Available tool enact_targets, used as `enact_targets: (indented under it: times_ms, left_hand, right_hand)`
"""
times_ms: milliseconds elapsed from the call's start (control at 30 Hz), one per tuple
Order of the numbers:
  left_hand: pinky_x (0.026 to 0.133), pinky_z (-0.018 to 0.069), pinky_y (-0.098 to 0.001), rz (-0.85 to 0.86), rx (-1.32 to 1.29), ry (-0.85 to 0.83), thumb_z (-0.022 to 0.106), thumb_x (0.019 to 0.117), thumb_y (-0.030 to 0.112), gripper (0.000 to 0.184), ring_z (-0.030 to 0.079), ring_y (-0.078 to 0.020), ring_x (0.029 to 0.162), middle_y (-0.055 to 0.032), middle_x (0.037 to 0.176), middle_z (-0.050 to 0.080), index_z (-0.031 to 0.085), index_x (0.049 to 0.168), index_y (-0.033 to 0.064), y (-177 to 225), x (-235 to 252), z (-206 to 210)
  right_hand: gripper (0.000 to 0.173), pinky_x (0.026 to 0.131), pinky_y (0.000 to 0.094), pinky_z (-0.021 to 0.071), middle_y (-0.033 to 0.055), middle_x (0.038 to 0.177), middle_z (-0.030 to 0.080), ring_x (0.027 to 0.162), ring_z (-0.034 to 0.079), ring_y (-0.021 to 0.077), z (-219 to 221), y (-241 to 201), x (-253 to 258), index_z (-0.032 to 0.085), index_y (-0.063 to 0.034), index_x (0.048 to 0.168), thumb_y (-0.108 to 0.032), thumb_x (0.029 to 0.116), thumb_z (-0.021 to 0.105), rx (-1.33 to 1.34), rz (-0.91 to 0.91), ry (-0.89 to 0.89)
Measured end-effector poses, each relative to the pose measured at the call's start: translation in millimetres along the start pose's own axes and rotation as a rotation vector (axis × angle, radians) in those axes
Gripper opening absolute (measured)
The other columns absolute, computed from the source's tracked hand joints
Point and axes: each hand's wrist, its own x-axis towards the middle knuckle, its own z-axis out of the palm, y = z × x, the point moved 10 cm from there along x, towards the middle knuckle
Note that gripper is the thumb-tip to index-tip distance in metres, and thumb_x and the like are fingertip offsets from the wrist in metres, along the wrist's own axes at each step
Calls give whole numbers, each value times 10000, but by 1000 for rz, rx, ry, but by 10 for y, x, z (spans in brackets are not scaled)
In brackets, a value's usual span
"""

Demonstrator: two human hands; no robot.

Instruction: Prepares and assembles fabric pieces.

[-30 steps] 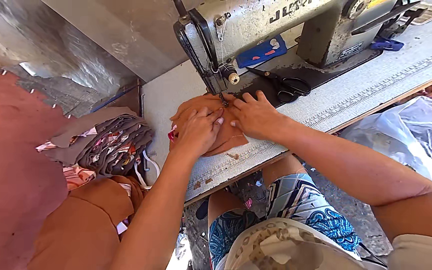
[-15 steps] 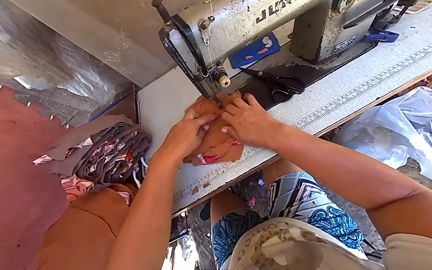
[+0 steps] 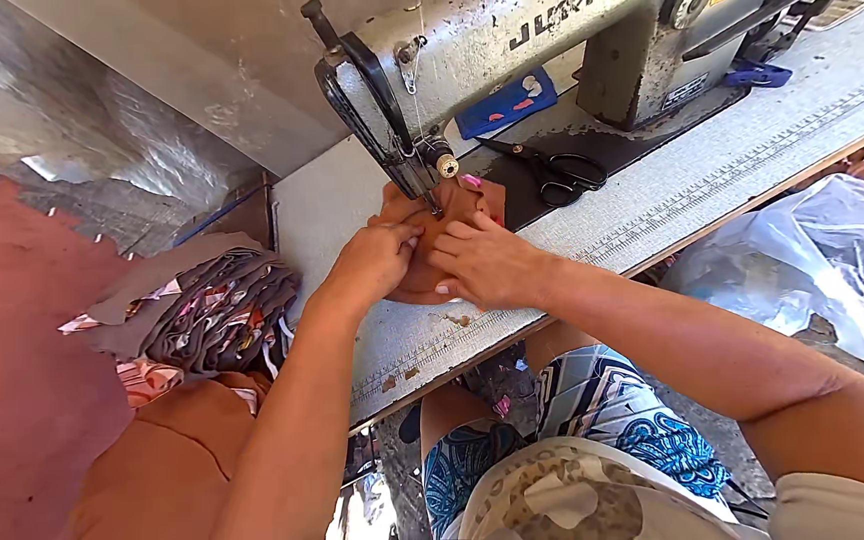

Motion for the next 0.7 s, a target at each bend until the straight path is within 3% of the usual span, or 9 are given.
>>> enact_targets:
  times_ms: [100,200,300,367,467,600,700]
  left_hand:
    - [1053,456,-602,11,7,6,469,1094,174,325,643,-373,1223,-189,1265,698,706,1278,49,13,-15,-9]
    - [963,448,-645,28,11,90,558,1063,273,315,614,-401,1165,-202,1181,670,744,1197,56,-9,-51,-33]
    - [983,398,-671,29,39,148,620,1024,349,348,534,-404,1273,-171,1311,622,747,1174,62,18,-82,-26]
    - [1068,358,-677,4,90,123,586,1042,376,411,509,-379,1357,-150,1436,583,701,1249,40,46,-84,37]
    - [1154,288,-659,-78,135,65,485,1073,448,548,465,-362,1427,-172,1503,532,568,1411,25,-9,-65,175]
    - [1160,195,-733,-167,95,15,344,1095,514,668,270,-365,1545,-145,1663,318,347,1594,70,-173,-49,325]
    - [1154,140,-767,-204,61,-19,315,1096,526,697,189,-373,1570,-147,1700,221,243,1638,95,-292,8,358]
  right_hand:
    - [341,995,599,424,106,1101,693,1159,616,336,-36,104,13,720,-78,1078,-352,1041,519,-35,32,29]
    - [315,1104,649,329,147,1149,693,1197,605,356,-130,165,25,713,-32,1161,-281,1049,556,-33,113,-14]
    - [304,1095,683,315,199,1189,683,1222,599,401,-191,213,27,685,18,1193,-212,1061,536,-32,189,-55]
    - [330,1094,668,323,180,1189,684,1220,602,390,-104,349,15,674,-17,1206,-271,1063,518,-91,220,-63]
    - [385,1108,682,308,191,1273,665,1287,564,412,4,483,-1,648,-34,1273,-326,1070,500,-133,269,-111]
    - [466,1140,722,241,194,1497,531,1440,428,424,61,563,-26,568,-50,1418,-360,1083,469,-147,343,-187]
    - [488,1147,726,233,209,1502,520,1455,415,416,68,582,-51,556,-39,1433,-364,1079,476,-148,362,-160]
